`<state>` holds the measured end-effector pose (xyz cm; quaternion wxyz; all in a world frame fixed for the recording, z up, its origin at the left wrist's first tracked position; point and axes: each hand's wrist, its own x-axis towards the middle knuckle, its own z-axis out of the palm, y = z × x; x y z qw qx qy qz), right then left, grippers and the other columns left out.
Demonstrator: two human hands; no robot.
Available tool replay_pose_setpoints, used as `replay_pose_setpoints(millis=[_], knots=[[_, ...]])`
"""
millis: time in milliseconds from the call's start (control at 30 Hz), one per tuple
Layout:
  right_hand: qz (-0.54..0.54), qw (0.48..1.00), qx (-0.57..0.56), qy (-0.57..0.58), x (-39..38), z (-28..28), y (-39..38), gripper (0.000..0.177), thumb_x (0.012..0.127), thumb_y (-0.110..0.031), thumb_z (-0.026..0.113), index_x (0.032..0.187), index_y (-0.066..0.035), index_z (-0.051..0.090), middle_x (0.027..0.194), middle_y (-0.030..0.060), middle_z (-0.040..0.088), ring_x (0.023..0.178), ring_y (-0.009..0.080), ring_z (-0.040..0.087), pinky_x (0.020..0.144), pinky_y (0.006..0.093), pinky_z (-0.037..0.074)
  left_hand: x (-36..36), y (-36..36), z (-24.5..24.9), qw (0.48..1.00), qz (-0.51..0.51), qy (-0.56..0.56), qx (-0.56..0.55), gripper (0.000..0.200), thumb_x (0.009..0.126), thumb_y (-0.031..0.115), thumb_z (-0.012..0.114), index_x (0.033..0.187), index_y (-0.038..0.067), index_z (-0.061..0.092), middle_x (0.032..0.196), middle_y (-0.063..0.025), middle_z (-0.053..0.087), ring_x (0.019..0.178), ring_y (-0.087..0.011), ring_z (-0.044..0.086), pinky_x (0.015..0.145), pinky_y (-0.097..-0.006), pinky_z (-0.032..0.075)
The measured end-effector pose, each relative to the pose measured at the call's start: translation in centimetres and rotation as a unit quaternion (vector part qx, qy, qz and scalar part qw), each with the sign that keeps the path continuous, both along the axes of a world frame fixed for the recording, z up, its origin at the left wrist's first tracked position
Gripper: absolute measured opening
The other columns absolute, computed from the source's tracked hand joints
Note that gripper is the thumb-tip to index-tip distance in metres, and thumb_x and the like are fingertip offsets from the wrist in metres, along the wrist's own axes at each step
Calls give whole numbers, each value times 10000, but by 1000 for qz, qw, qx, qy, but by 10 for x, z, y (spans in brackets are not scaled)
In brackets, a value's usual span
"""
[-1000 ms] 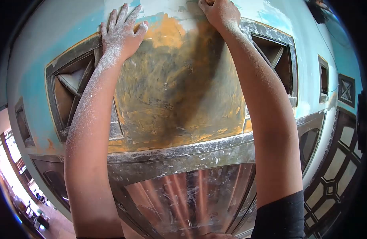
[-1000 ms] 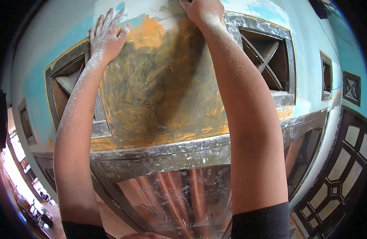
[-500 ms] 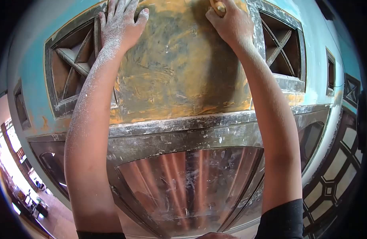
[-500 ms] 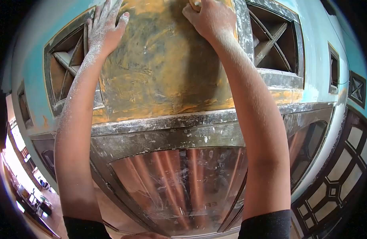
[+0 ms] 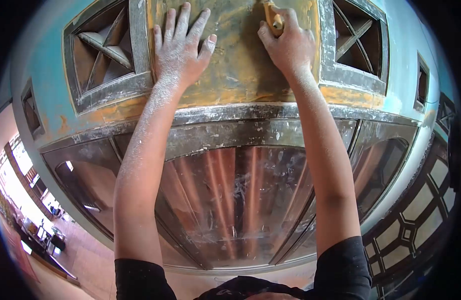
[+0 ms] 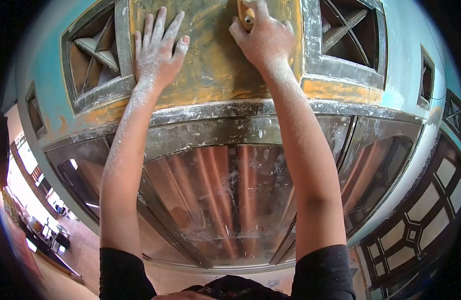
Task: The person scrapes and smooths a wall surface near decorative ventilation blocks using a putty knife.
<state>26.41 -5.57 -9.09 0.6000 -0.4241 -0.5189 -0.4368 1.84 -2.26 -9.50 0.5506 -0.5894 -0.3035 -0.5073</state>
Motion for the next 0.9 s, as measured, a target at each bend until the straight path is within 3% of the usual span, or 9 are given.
replay_pose_setpoints(millis=[233,400,467,500,600,667,733,800,900], knots=[[111,992,23,-57,-32,-49,-3,444,933,-378,694,1320,-206,561,842,49,725,897,277,713,880,472,418,36,-12,-37,992,-91,6,-82,646,1075,607,178,1589,280,396,1701,-29,250,1575,-338,157,1231,-646,26],[216,971,-98,-26,-58,-72,-21,541,982,-341,582,1465,-149,434,935,90,746,999,321,700,888,512,398,63,-30,-56,947,-261,-8,-185,695,1093,481,293,1617,28,234,1671,-146,290,1569,-373,165,1231,-641,-30],[259,960,-98,-53,-60,-74,-24,595,994,-343,537,1523,-133,365,1004,136,740,1046,348,686,905,516,400,69,-43,-62,879,-418,-43,-224,661,1083,357,423,1617,21,225,1597,-204,408,1539,-380,258,1253,-559,84],[297,946,-98,-81,-61,-74,-26,649,1006,-345,493,1581,-117,296,1074,182,734,1093,375,672,922,520,401,68,-50,-65,843,-467,-77,-255,663,1052,245,501,1607,2,232,1480,-250,530,1442,-396,430,1201,-475,285],[369,909,-112,-158,-59,-71,-23,733,1007,-322,458,1640,-104,159,1219,264,673,1181,416,622,990,525,398,60,-62,-61,803,-518,-124,-268,642,1044,231,500,1596,2,265,1395,-282,585,1325,-405,554,1083,-436,433],[401,878,-188,-181,-52,-53,-43,731,1027,-350,431,1654,-124,131,1322,270,619,1221,426,595,1057,524,384,46,-75,-52,844,-448,-145,-255,623,1045,239,499,1586,8,294,1343,-294,613,1249,-420,610,1039,-441,476],[249,902,-247,-254,-49,-36,-57,664,1046,-397,400,1647,-187,212,1332,217,627,1238,401,586,1088,535,372,24,-71,-40,921,-336,-100,-169,607,1047,246,494,1588,39,313,1322,-295,622,1206,-423,631,1017,-468,489],[81,935,-172,-300,-36,-17,-66,535,1049,-471,405,1564,-324,414,1374,135,597,1323,336,515,1107,533,357,-2,-88,-29,947,-226,-121,-194,545,1048,251,520,1564,116,410,1363,-288,598,1224,-456,604,1057,-461,474],[99,974,-30,-204,0,24,-44,497,1028,-489,470,1493,-316,506,1409,102,574,1351,336,488,1124,542,341,-43,-90,-17,975,-95,-125,-157,551,1027,245,541,1554,135,425,1318,-273,627,1211,-464,599,1049,-506,466]])
